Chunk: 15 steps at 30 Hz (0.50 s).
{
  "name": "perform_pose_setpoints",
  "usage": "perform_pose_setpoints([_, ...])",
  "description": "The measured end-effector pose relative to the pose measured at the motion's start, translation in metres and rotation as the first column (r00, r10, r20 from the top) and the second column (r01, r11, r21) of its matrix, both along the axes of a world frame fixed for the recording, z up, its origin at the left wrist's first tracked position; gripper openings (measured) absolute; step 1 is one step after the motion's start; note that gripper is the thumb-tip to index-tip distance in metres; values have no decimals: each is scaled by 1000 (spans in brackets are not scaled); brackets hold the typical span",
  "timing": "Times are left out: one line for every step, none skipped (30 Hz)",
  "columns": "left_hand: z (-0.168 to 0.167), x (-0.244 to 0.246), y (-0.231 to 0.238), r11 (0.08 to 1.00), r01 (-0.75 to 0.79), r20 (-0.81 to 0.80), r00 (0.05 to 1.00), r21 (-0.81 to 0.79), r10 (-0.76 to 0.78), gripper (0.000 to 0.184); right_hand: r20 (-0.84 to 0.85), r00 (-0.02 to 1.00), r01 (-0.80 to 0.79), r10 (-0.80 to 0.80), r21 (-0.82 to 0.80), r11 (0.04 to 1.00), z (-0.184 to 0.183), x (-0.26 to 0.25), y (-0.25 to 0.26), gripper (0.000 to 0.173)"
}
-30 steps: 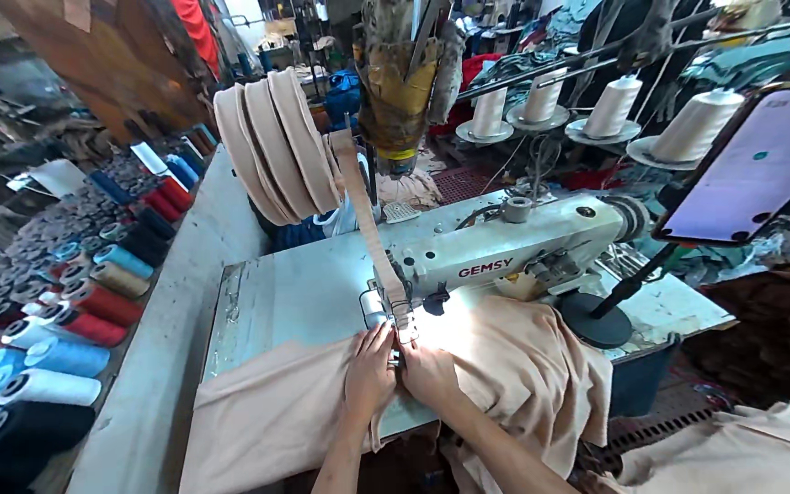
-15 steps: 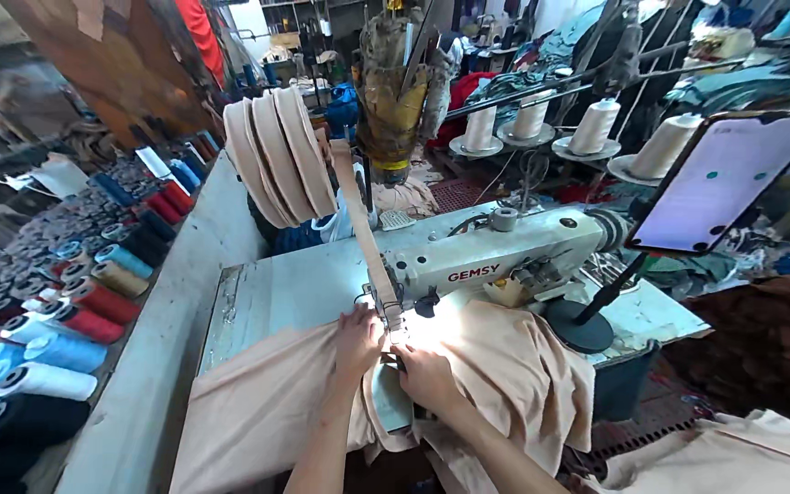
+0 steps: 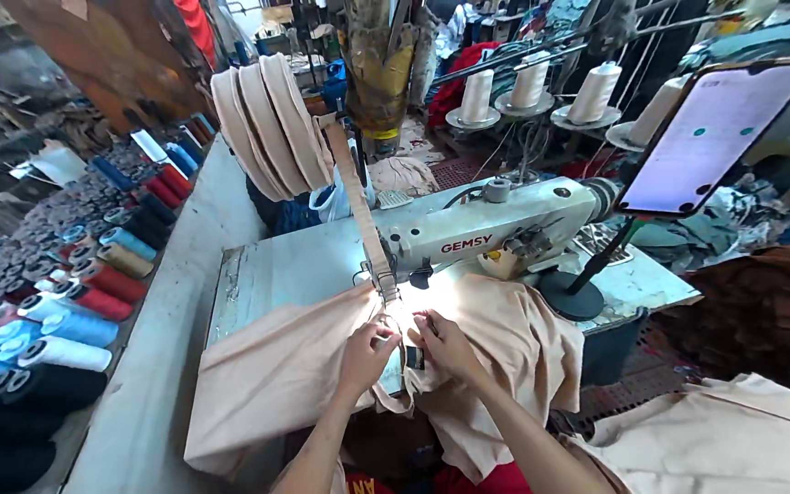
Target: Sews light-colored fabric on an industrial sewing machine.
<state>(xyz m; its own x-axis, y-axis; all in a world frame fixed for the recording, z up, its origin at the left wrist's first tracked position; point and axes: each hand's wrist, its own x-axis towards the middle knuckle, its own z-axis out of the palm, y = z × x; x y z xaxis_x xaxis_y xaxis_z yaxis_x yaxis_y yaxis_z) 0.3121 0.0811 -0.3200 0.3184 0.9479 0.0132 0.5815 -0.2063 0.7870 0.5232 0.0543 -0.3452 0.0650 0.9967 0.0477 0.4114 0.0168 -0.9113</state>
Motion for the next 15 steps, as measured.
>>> perform_pose_setpoints([3, 7, -2, 1000, 0, -33, 999, -10, -1, 47, 5, 1000, -19, 19, -14, 1000, 2, 1, 0, 48])
perform_pose_setpoints([6, 13, -3, 1000, 6, -91, 996, -2, -6, 55, 6, 999, -35, 35, -22, 999, 3, 1, 0, 52])
perform_pose_setpoints([6, 19, -3, 999, 22, -173, 985, 24, -17, 59, -1, 999, -46, 46, -16, 999, 4, 1, -1, 54])
perform_pose_setpoints([8, 24, -3, 999, 40, -263, 964, 37, -29, 57, -12, 998, -58, 58, -5, 998, 5, 1, -3, 54])
perform_pose_setpoints([11, 30, -5, 999, 51, -337, 941, 14, -43, 49, -27, 997, -67, 67, 2, 998, 5, 1, -4, 54])
perform_pose_setpoints([10, 34, -5, 999, 52, -376, 926, 7, -46, 39, -38, 996, -78, 78, 10, 997, 5, 1, -5, 52])
perform_pose_setpoints([7, 36, -5, 998, 52, -373, 927, 22, -40, 34, -42, 995, -91, 91, 11, 996, 5, 3, -6, 51])
perform_pose_setpoints([2, 35, -4, 998, 49, -344, 938, 38, -33, 32, -27, 994, -110, 110, 7, 994, 5, 5, -7, 49])
perform_pose_setpoints([-1, 32, -4, 998, 43, -295, 955, 52, -26, 32, 10, 991, -131, 131, 2, 991, 7, 7, -9, 48])
perform_pose_setpoints([-4, 26, -4, 998, 31, -228, 973, 57, -17, 32, 67, 986, -155, 155, 2, 988, 8, 8, -11, 47])
perform_pose_setpoints([-4, 20, -5, 998, 6, -161, 987, 55, 3, 32, 143, 973, -185, 184, 1, 983, 9, 9, -13, 47])
perform_pose_setpoints([-5, 15, -6, 997, -22, -106, 994, 78, 30, 30, 228, 951, -213, 207, 1, 977, 8, 9, -15, 49])
perform_pose_setpoints([-7, 11, -7, 995, -39, -64, 997, 97, 45, 29, 308, 923, -242, 230, -1, 970, 8, 8, -17, 49])
perform_pose_setpoints([-8, 8, -9, 993, -45, -39, 998, 112, 49, 28, 386, 889, -266, 247, -5, 964, 8, 7, -19, 49])
perform_pose_setpoints([-10, 7, -10, 991, -44, -26, 999, 127, 48, 28, 443, 859, -279, 256, -12, 960, 8, 5, -20, 48])
